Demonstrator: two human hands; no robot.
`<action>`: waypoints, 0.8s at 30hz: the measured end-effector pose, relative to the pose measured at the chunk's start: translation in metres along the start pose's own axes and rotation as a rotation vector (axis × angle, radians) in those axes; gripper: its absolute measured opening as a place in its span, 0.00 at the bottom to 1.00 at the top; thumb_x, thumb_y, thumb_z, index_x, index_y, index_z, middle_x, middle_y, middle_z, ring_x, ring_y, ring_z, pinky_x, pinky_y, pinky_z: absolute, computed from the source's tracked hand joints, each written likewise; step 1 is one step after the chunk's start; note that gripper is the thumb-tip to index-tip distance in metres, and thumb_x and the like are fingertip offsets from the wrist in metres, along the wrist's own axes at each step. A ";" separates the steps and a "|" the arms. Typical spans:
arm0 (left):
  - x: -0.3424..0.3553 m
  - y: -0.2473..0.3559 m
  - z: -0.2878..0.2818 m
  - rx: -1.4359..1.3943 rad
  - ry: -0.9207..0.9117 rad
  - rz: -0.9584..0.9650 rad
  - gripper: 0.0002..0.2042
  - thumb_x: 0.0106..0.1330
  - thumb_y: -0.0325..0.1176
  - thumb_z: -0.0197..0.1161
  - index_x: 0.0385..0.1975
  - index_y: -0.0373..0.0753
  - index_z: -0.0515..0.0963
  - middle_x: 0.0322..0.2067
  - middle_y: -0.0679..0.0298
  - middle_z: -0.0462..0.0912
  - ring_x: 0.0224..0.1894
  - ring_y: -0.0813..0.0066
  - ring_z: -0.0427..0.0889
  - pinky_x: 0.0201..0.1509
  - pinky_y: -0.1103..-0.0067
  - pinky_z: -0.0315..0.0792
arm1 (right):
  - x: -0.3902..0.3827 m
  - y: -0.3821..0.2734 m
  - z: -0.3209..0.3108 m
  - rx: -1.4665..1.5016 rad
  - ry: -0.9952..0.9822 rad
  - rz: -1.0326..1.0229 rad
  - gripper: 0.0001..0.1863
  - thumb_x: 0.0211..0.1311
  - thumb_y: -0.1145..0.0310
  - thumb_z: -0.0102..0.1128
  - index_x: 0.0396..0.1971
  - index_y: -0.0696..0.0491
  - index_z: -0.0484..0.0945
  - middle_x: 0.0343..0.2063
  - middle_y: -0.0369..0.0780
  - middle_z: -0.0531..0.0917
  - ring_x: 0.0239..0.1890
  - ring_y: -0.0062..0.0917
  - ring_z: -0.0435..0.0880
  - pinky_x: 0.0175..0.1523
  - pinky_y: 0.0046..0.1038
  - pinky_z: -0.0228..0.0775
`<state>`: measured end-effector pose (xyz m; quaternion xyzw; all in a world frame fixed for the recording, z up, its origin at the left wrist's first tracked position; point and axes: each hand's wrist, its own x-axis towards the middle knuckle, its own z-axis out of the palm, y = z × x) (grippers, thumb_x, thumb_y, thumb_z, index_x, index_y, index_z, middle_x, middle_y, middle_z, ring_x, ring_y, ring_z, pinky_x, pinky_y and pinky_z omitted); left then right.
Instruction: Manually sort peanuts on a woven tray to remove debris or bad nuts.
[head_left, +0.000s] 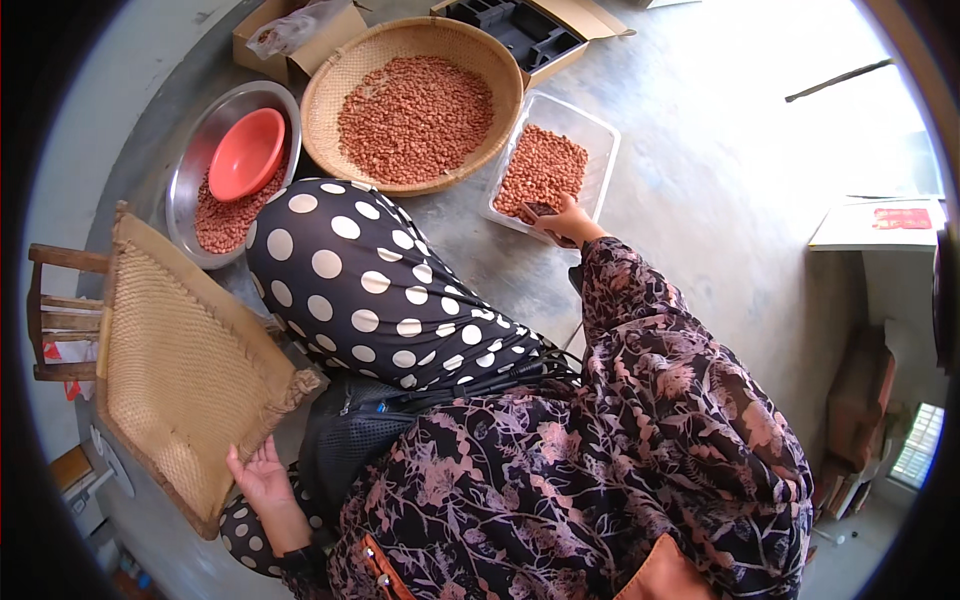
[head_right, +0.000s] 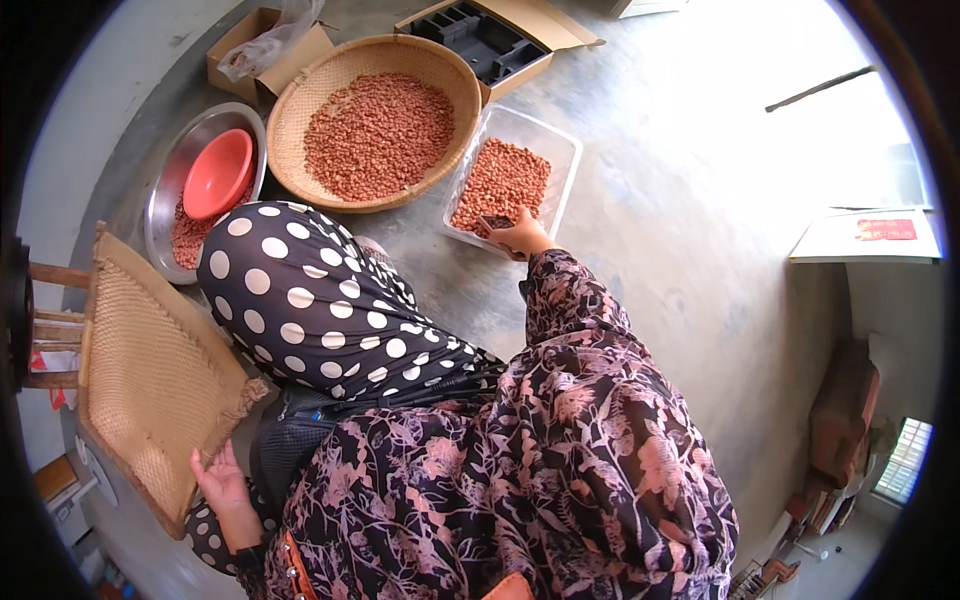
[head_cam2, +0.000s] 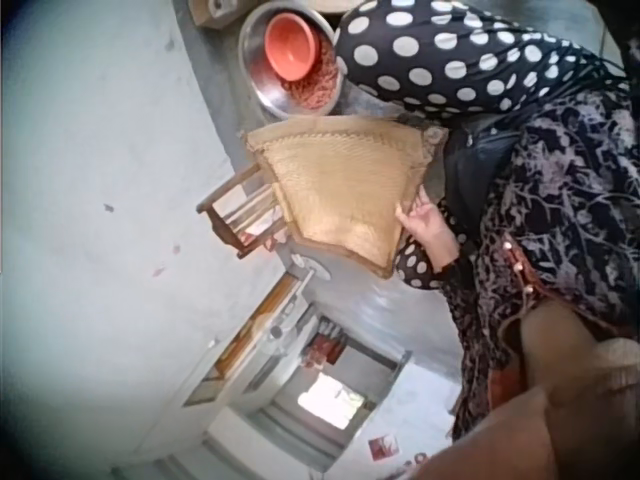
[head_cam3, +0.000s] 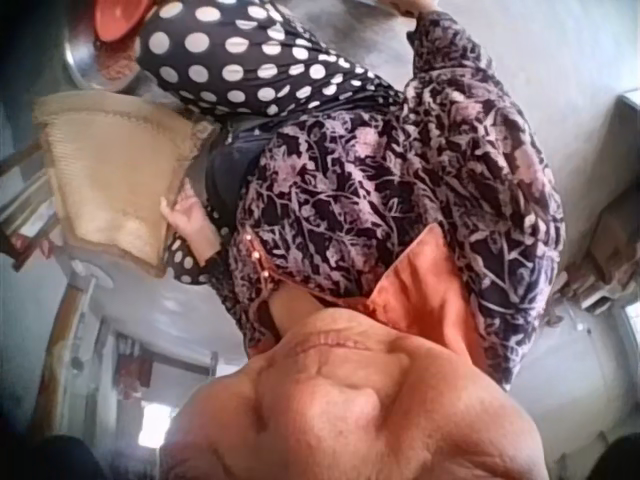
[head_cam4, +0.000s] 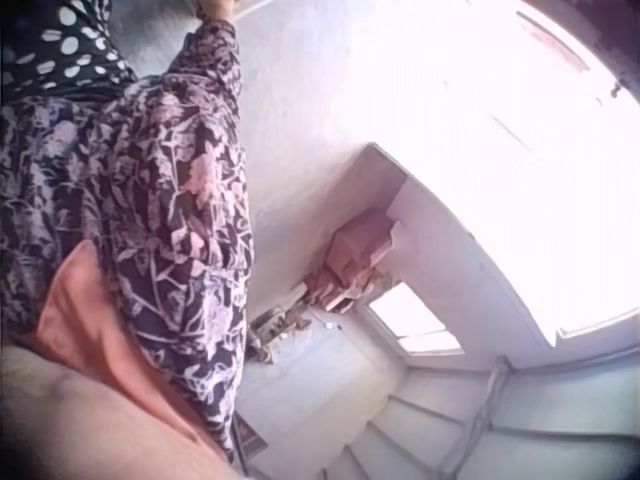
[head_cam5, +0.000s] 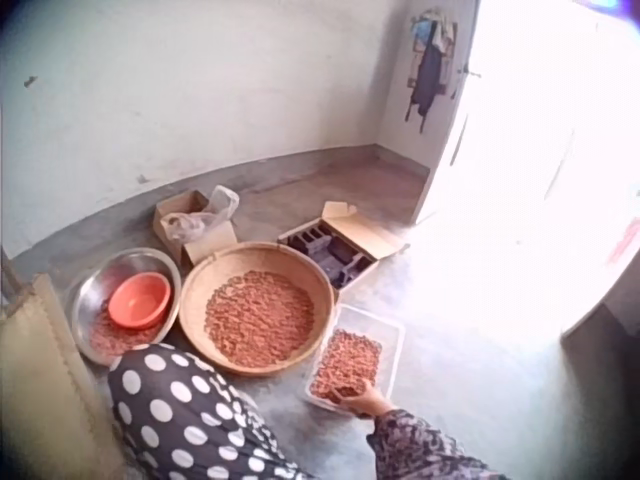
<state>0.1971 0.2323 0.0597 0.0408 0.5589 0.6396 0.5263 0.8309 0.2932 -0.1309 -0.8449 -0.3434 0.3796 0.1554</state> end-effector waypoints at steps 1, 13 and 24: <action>-0.001 0.003 -0.001 0.002 0.004 0.002 0.29 0.60 0.39 0.65 0.56 0.29 0.65 0.56 0.53 0.69 0.59 0.62 0.68 0.65 0.68 0.64 | -0.006 -0.004 0.000 0.019 -0.031 0.006 0.56 0.33 0.53 0.71 0.64 0.61 0.55 0.51 0.56 0.75 0.55 0.42 0.75 0.58 0.33 0.67; -0.003 -0.006 0.008 -0.143 0.059 0.033 0.30 0.62 0.36 0.62 0.59 0.27 0.60 0.59 0.51 0.66 0.62 0.60 0.65 0.69 0.67 0.59 | -0.015 0.005 -0.004 0.052 0.147 -0.225 0.54 0.34 0.59 0.71 0.67 0.52 0.54 0.53 0.52 0.75 0.56 0.40 0.75 0.58 0.31 0.67; -0.004 -0.010 -0.010 -0.054 -0.011 -0.005 0.30 0.62 0.37 0.62 0.59 0.26 0.60 0.60 0.49 0.65 0.62 0.57 0.65 0.67 0.64 0.62 | -0.030 -0.017 -0.019 -0.227 0.368 -0.314 0.53 0.35 0.63 0.71 0.67 0.42 0.52 0.51 0.49 0.71 0.55 0.43 0.71 0.59 0.37 0.66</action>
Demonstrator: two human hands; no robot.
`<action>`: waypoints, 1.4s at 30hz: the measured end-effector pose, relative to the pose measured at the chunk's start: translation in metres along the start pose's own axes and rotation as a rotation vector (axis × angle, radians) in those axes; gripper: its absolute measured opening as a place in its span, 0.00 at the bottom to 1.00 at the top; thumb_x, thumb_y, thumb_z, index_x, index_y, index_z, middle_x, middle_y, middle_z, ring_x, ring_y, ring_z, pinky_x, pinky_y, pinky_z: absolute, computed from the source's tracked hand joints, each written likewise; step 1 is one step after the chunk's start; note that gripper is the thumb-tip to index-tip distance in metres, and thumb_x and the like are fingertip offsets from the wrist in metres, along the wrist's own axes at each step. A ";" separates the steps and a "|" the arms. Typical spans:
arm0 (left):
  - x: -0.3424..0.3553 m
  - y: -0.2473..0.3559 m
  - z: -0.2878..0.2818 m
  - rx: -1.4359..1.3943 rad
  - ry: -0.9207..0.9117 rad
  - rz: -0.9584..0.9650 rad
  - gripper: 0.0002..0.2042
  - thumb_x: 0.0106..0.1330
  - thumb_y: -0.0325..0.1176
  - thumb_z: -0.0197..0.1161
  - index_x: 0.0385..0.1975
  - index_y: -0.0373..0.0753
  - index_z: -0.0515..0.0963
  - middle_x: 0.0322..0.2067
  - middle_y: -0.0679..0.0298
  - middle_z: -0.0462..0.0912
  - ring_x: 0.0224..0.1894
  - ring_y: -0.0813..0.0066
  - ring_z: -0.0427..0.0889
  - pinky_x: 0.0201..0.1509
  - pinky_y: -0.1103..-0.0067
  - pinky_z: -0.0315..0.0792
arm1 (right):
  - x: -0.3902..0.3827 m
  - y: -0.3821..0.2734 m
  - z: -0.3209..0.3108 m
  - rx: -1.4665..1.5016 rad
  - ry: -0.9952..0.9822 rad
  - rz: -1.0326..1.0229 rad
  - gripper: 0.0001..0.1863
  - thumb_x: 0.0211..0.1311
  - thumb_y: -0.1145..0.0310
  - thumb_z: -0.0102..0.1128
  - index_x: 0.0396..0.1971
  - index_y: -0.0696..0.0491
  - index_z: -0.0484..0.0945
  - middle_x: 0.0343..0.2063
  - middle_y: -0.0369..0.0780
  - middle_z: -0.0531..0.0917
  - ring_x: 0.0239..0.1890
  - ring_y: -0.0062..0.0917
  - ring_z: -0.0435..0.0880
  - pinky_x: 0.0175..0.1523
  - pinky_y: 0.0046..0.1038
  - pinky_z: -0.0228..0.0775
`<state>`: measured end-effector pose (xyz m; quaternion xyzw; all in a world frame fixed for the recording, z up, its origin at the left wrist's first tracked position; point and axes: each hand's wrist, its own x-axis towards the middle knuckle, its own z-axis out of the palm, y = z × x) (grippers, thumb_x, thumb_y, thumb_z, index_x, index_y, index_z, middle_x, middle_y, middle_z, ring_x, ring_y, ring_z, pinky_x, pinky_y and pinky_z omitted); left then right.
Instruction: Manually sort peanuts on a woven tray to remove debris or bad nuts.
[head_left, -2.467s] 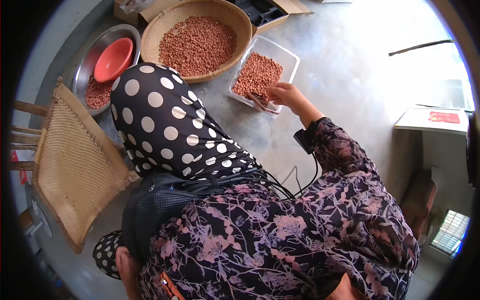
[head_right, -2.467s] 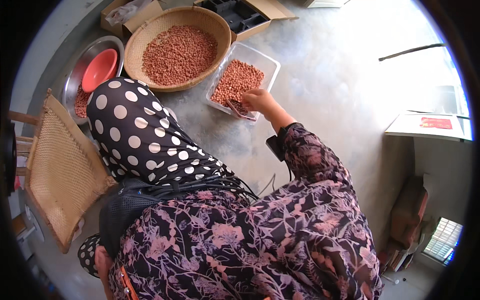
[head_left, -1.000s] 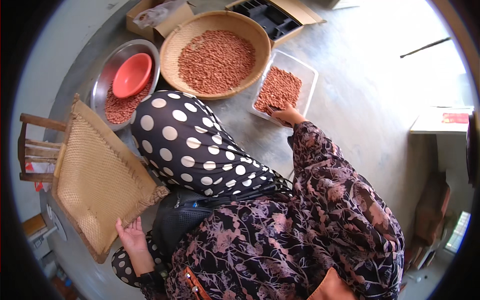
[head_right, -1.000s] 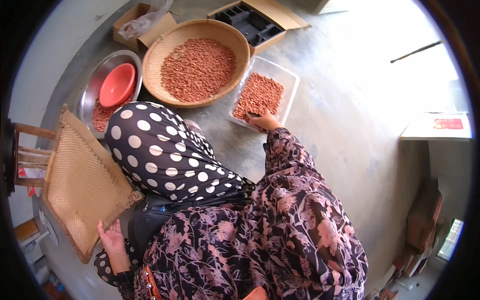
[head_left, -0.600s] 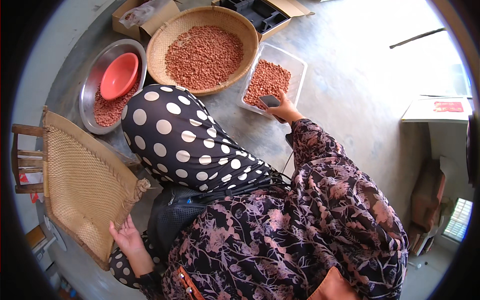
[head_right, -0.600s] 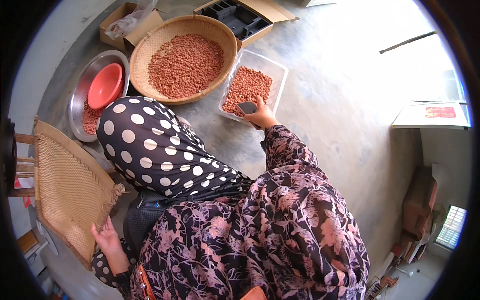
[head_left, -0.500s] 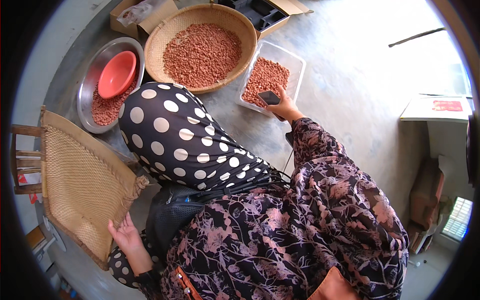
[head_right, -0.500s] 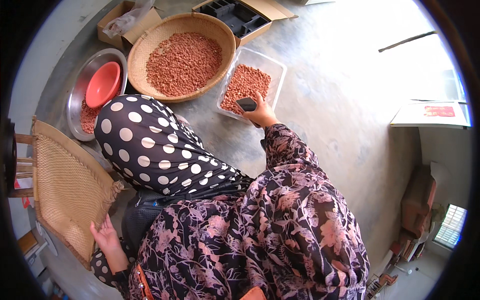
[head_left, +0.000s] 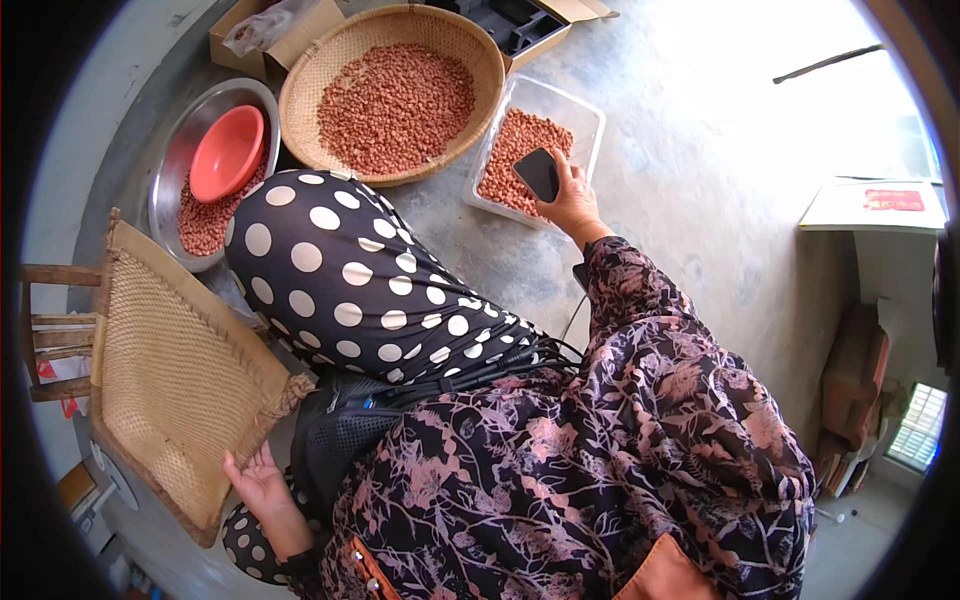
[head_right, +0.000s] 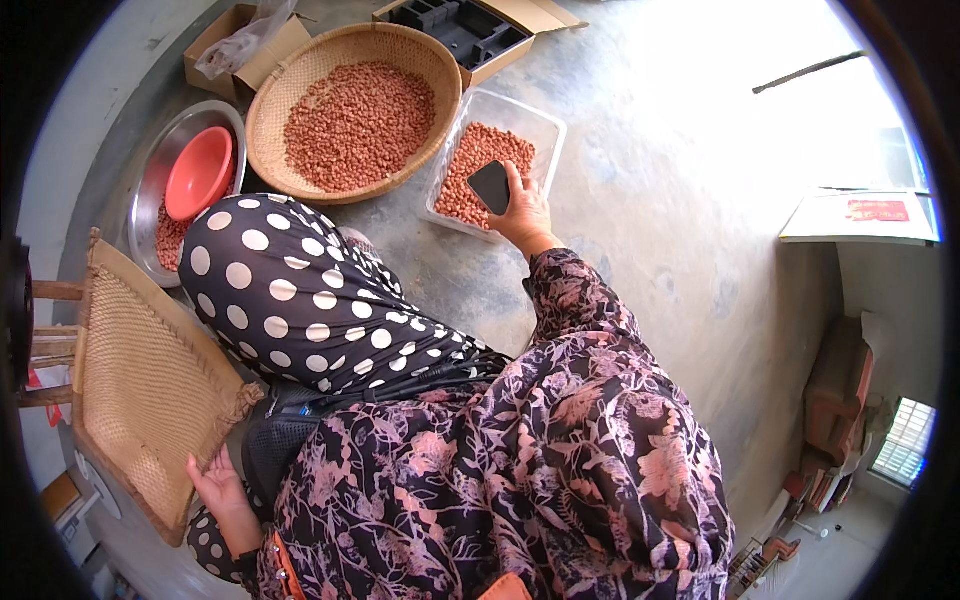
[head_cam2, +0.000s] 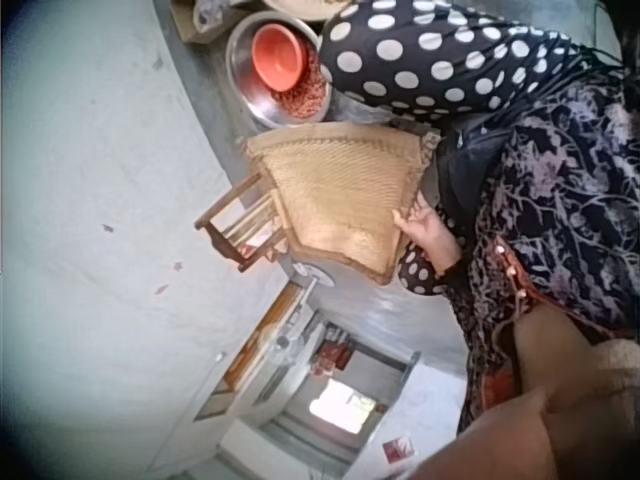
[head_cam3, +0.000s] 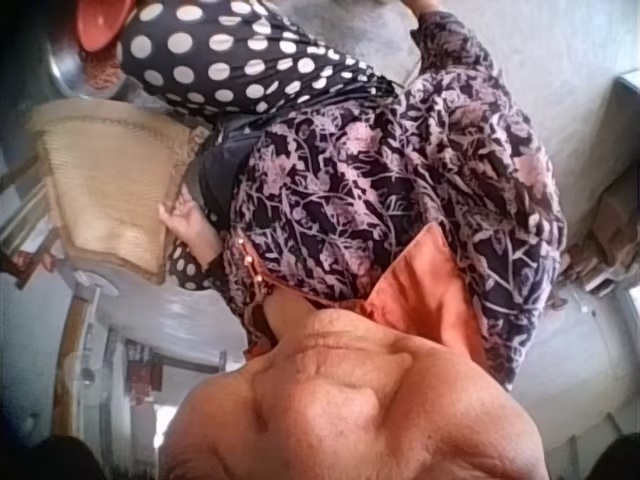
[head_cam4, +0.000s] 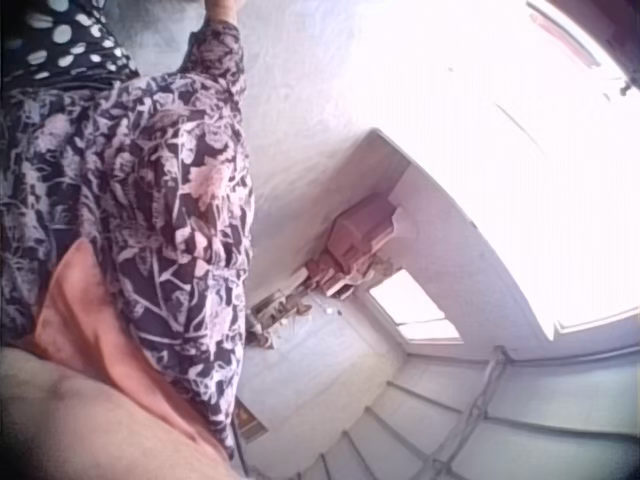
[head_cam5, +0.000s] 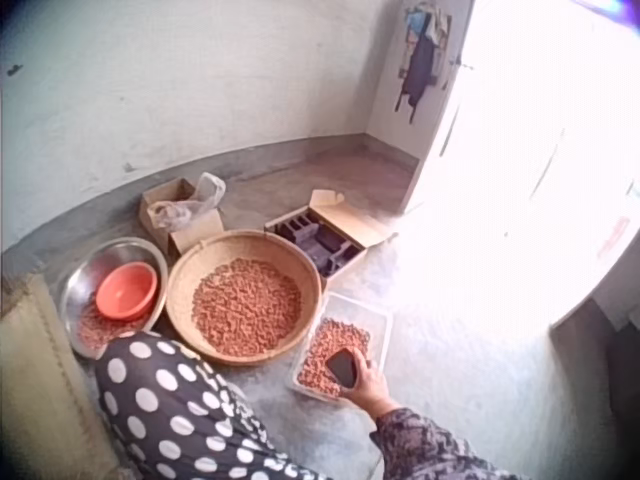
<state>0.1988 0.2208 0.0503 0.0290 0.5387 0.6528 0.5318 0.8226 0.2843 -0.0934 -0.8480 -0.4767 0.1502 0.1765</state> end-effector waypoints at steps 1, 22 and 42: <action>0.001 0.000 0.001 0.000 -0.001 -0.001 0.30 0.62 0.37 0.62 0.59 0.26 0.60 0.60 0.49 0.65 0.62 0.57 0.65 0.67 0.64 0.62 | 0.000 -0.001 -0.001 -0.001 0.012 -0.002 0.53 0.36 0.63 0.71 0.67 0.42 0.53 0.52 0.49 0.71 0.55 0.43 0.71 0.59 0.37 0.65; 0.000 0.006 0.007 0.145 -0.004 0.006 0.30 0.62 0.43 0.63 0.58 0.30 0.63 0.56 0.53 0.69 0.58 0.63 0.70 0.61 0.70 0.69 | 0.011 -0.007 -0.009 0.066 0.136 -0.090 0.53 0.35 0.65 0.71 0.67 0.44 0.53 0.54 0.49 0.69 0.58 0.43 0.68 0.62 0.37 0.63; -0.006 0.000 0.004 -0.061 -0.008 0.059 0.30 0.65 0.39 0.60 0.60 0.26 0.59 0.59 0.48 0.66 0.61 0.58 0.67 0.66 0.66 0.63 | 0.007 0.000 -0.001 0.080 0.147 -0.117 0.52 0.39 0.63 0.71 0.67 0.45 0.52 0.53 0.52 0.69 0.56 0.46 0.69 0.60 0.39 0.64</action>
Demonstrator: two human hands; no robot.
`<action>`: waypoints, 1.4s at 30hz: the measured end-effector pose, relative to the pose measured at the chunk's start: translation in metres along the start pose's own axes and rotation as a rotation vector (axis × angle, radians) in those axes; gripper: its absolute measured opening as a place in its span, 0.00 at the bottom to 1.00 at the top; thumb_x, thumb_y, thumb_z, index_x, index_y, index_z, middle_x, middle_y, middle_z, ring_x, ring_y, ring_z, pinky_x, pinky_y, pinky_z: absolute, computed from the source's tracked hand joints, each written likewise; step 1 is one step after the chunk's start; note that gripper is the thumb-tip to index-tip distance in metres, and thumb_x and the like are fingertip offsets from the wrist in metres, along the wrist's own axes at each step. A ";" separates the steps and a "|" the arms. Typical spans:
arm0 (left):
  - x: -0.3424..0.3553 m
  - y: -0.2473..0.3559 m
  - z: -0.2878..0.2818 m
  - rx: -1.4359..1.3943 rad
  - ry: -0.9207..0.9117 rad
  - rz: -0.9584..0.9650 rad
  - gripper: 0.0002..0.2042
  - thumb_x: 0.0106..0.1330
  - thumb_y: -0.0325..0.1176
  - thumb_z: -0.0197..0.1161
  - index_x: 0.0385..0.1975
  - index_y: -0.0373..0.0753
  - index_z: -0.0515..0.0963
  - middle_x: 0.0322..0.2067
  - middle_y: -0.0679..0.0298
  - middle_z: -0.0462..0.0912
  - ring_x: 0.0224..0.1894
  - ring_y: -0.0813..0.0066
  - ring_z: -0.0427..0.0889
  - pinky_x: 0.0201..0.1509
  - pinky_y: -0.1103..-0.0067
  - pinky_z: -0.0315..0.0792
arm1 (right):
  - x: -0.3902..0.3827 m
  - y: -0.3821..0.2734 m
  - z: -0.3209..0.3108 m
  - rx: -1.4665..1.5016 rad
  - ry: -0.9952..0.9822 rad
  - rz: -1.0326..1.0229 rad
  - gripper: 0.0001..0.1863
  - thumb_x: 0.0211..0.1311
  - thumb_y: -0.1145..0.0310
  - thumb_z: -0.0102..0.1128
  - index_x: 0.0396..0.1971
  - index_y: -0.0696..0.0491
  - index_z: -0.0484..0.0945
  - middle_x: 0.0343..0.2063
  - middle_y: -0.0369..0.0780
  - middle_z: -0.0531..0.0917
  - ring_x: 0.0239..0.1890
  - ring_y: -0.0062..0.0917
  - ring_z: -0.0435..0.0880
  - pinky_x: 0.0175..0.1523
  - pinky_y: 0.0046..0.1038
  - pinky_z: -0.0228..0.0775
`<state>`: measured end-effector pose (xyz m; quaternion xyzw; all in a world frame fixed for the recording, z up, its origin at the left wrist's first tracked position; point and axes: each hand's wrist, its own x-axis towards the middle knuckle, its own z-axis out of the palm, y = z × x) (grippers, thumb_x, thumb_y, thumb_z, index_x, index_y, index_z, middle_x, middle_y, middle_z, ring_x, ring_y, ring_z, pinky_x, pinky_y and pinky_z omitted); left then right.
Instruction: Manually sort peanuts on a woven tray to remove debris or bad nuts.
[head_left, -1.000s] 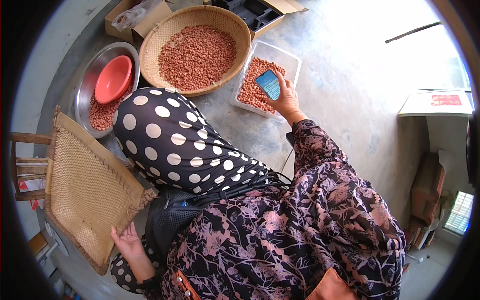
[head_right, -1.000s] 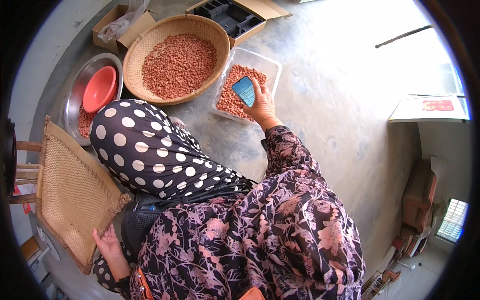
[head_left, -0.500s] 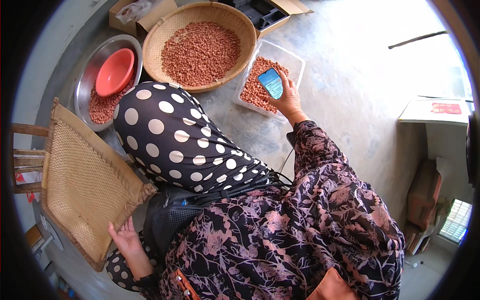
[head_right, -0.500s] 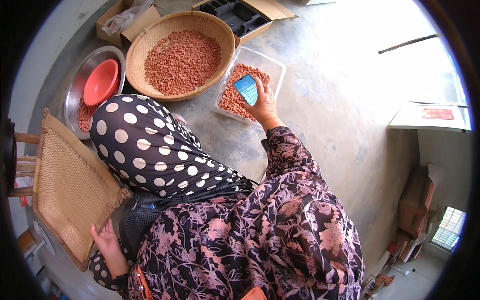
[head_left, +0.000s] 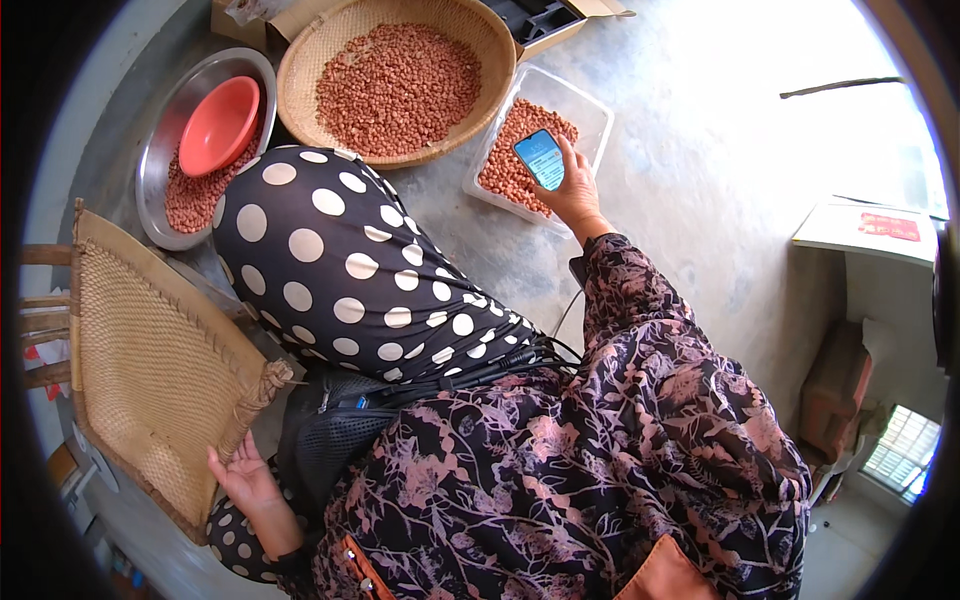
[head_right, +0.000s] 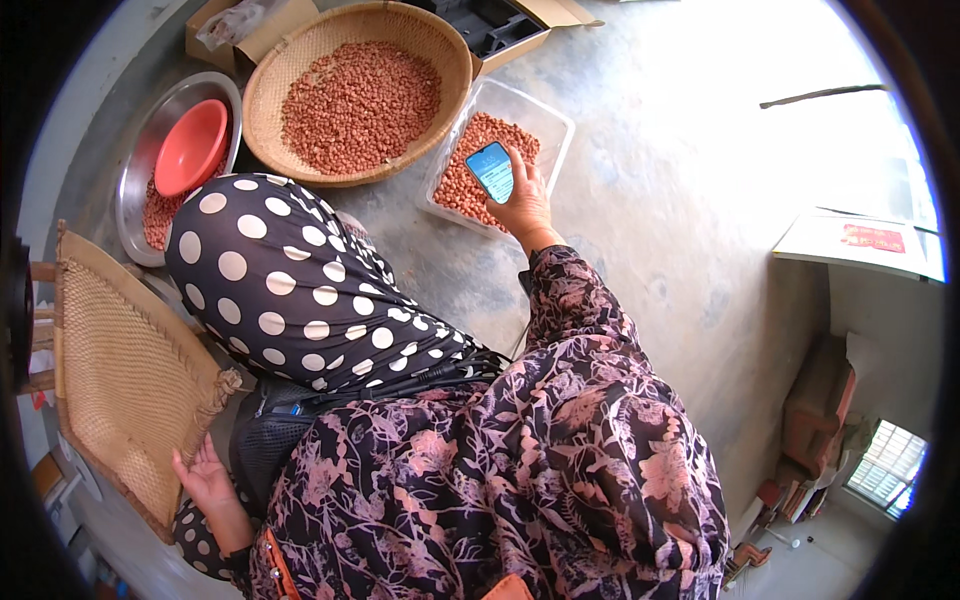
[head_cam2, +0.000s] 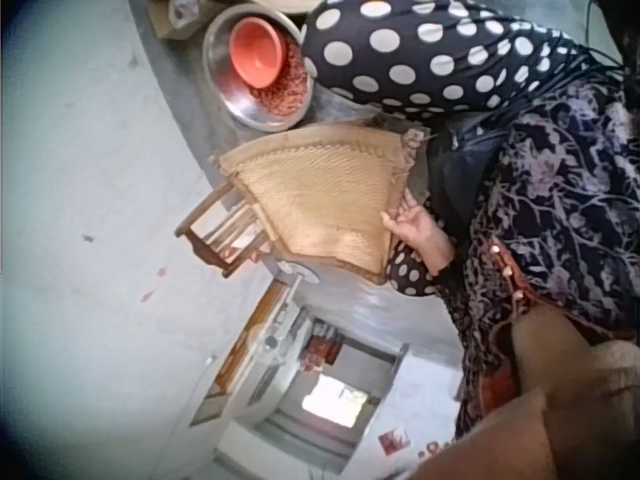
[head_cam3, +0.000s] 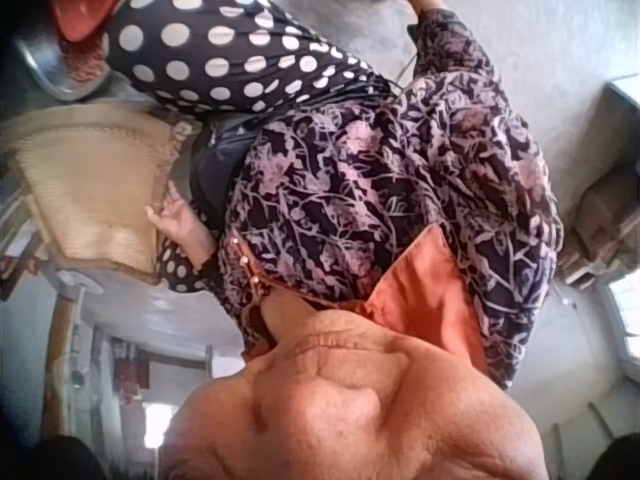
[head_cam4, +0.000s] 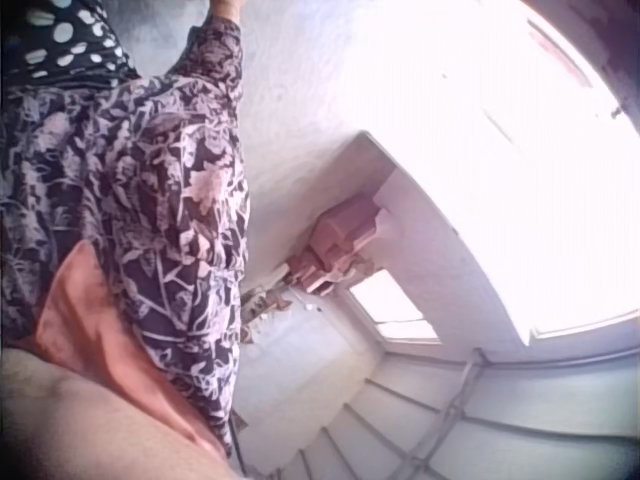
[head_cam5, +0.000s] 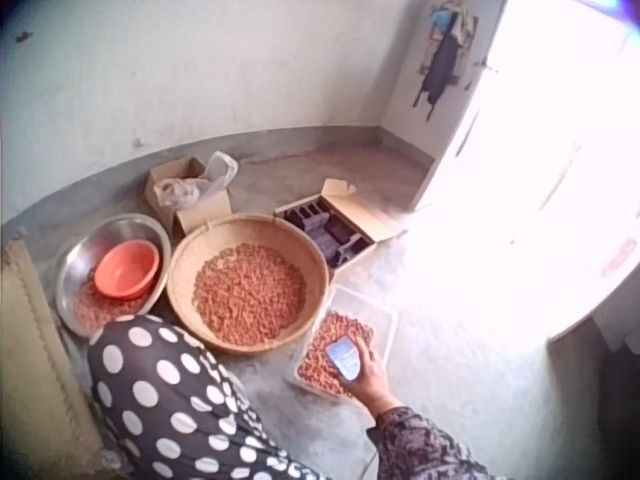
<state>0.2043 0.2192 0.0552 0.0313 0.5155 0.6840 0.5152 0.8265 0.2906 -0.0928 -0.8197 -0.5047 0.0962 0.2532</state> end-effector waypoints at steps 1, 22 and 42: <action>0.000 0.000 -0.001 0.000 0.002 0.000 0.30 0.65 0.39 0.60 0.60 0.26 0.59 0.59 0.48 0.66 0.61 0.58 0.67 0.66 0.66 0.63 | -0.001 0.000 0.000 -0.006 -0.004 0.006 0.52 0.38 0.64 0.71 0.67 0.44 0.52 0.53 0.52 0.69 0.56 0.46 0.69 0.60 0.39 0.65; -0.009 0.002 -0.007 0.235 -0.072 -0.137 0.29 0.63 0.49 0.60 0.58 0.36 0.65 0.54 0.56 0.72 0.52 0.63 0.73 0.52 0.72 0.73 | -0.005 0.012 0.018 -0.044 -0.164 0.215 0.53 0.34 0.60 0.71 0.66 0.45 0.55 0.56 0.51 0.68 0.59 0.44 0.67 0.62 0.38 0.63; -0.079 0.020 -0.025 0.217 -0.106 -0.186 0.29 0.65 0.54 0.53 0.54 0.36 0.63 0.46 0.49 0.76 0.42 0.60 0.80 0.43 0.71 0.75 | -0.046 0.059 0.003 -0.022 -0.266 0.044 0.48 0.38 0.61 0.71 0.62 0.61 0.58 0.49 0.48 0.77 0.49 0.33 0.77 0.52 0.32 0.70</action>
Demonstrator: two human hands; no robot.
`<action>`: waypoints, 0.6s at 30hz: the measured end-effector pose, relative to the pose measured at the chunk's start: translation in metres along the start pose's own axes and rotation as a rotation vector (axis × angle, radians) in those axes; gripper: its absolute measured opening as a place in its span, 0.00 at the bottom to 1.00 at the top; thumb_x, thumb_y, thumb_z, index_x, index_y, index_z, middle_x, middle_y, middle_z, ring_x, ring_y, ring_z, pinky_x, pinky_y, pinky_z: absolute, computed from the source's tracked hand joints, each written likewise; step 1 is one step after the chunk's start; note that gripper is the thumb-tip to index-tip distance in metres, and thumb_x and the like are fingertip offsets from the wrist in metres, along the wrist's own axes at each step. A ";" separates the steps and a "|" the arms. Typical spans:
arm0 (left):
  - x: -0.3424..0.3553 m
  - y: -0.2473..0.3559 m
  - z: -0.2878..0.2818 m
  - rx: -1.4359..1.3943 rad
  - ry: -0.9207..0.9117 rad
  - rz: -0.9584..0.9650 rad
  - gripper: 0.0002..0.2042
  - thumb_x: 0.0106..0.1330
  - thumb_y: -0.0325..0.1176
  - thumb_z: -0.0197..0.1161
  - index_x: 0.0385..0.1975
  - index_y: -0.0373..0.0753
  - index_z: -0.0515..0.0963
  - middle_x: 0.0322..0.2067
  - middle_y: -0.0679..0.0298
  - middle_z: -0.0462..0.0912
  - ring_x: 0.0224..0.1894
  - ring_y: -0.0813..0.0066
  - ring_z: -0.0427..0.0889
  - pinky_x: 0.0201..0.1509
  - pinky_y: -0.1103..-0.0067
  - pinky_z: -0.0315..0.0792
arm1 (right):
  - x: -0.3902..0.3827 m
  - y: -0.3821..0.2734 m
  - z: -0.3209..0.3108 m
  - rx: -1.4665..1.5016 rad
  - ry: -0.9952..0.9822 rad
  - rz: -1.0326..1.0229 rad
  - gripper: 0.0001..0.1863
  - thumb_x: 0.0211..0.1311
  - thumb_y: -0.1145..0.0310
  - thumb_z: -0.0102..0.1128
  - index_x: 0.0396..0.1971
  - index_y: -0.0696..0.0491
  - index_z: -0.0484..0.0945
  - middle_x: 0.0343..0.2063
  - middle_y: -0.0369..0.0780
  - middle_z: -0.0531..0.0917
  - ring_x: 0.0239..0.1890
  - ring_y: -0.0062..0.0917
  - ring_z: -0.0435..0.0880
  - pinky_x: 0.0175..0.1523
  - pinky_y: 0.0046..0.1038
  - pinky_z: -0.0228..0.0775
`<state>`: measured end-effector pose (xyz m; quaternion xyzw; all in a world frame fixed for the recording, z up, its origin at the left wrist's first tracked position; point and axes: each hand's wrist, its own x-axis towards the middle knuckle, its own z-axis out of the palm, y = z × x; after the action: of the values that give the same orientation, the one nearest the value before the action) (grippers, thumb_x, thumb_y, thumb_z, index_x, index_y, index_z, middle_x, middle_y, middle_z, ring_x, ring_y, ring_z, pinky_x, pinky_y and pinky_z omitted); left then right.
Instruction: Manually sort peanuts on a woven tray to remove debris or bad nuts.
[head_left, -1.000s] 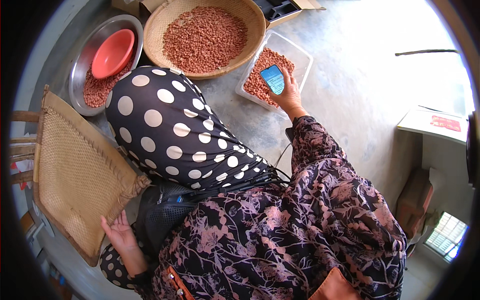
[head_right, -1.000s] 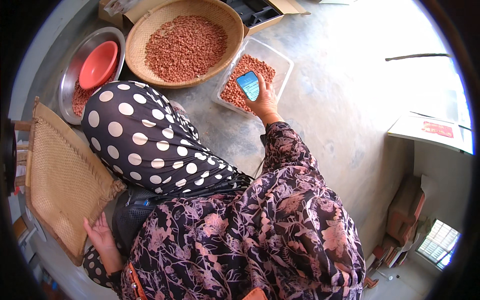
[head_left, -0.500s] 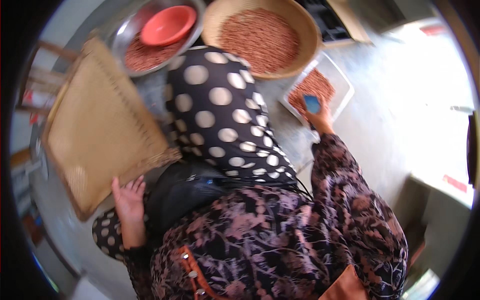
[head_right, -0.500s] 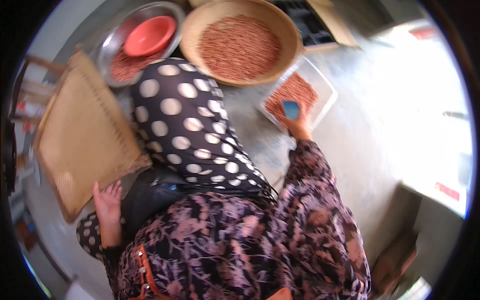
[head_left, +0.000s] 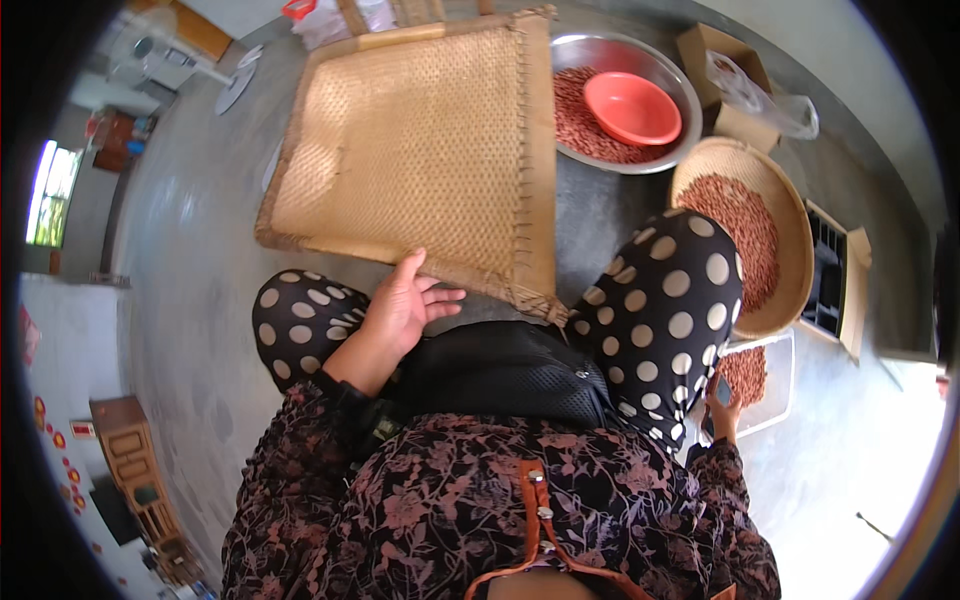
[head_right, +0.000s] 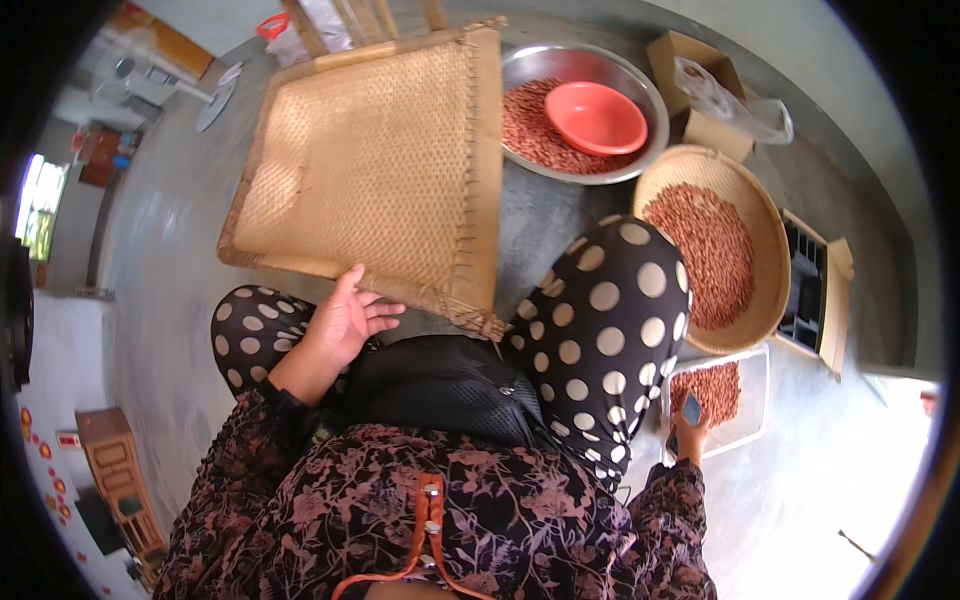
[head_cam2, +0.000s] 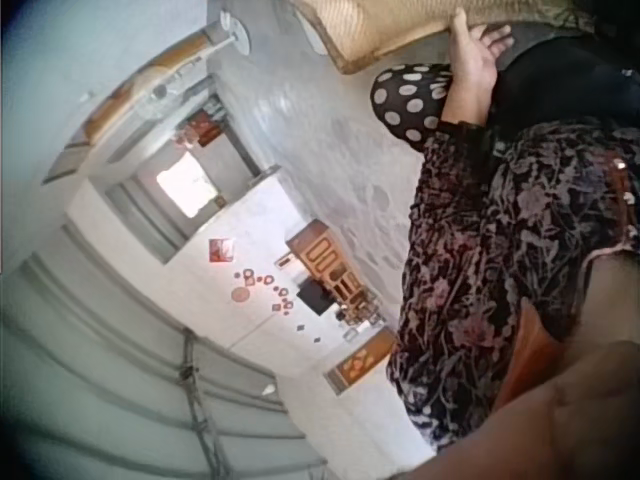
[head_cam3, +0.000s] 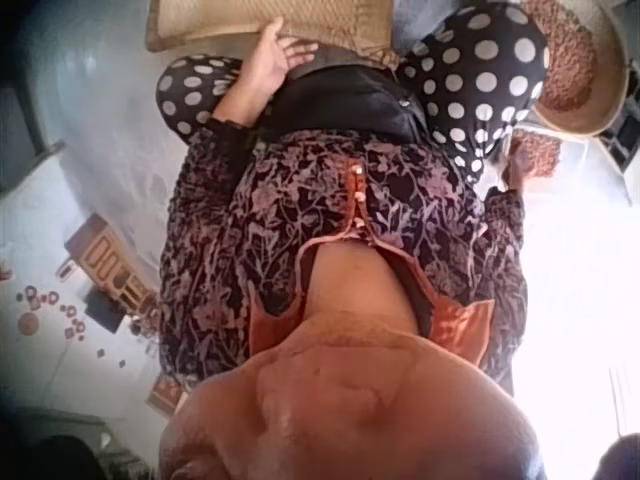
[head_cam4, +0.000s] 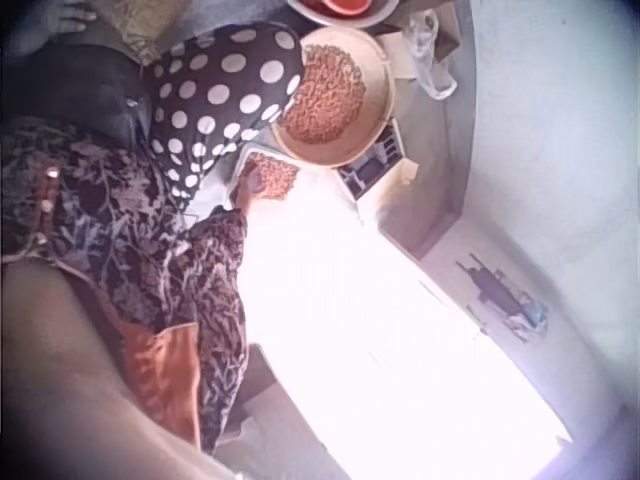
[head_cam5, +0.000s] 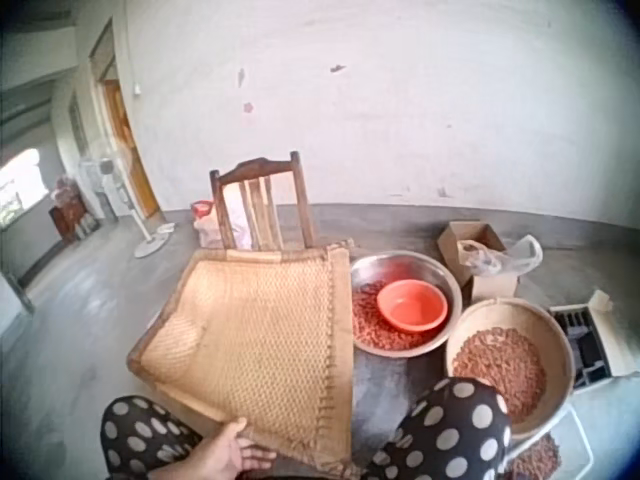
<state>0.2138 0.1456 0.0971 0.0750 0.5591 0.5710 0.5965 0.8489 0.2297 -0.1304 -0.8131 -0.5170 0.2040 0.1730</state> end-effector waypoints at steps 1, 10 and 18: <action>-0.007 -0.001 -0.003 -0.012 0.034 0.021 0.29 0.65 0.54 0.53 0.54 0.36 0.63 0.46 0.49 0.76 0.42 0.60 0.80 0.43 0.71 0.75 | -0.003 -0.014 -0.002 -0.065 -0.087 0.145 0.46 0.39 0.61 0.71 0.60 0.62 0.61 0.52 0.48 0.74 0.55 0.34 0.73 0.58 0.33 0.66; 0.002 0.004 0.009 -0.148 -0.037 0.125 0.23 0.69 0.45 0.52 0.52 0.30 0.64 0.46 0.43 0.75 0.45 0.52 0.79 0.51 0.63 0.75 | 0.029 -0.021 -0.002 0.167 -0.280 -0.005 0.41 0.45 0.60 0.68 0.59 0.62 0.63 0.53 0.50 0.74 0.56 0.35 0.74 0.57 0.32 0.67; 0.007 0.002 0.015 -0.250 -0.005 0.138 0.20 0.69 0.42 0.51 0.52 0.32 0.65 0.47 0.46 0.75 0.49 0.51 0.76 0.53 0.60 0.74 | 0.139 -0.129 -0.037 0.407 -0.118 -0.456 0.26 0.62 0.66 0.59 0.58 0.60 0.66 0.44 0.38 0.78 0.45 0.22 0.75 0.52 0.25 0.68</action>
<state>0.2221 0.1598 0.1004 0.0395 0.4755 0.6757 0.5620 0.8215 0.4057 -0.0562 -0.6114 -0.6438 0.3061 0.3435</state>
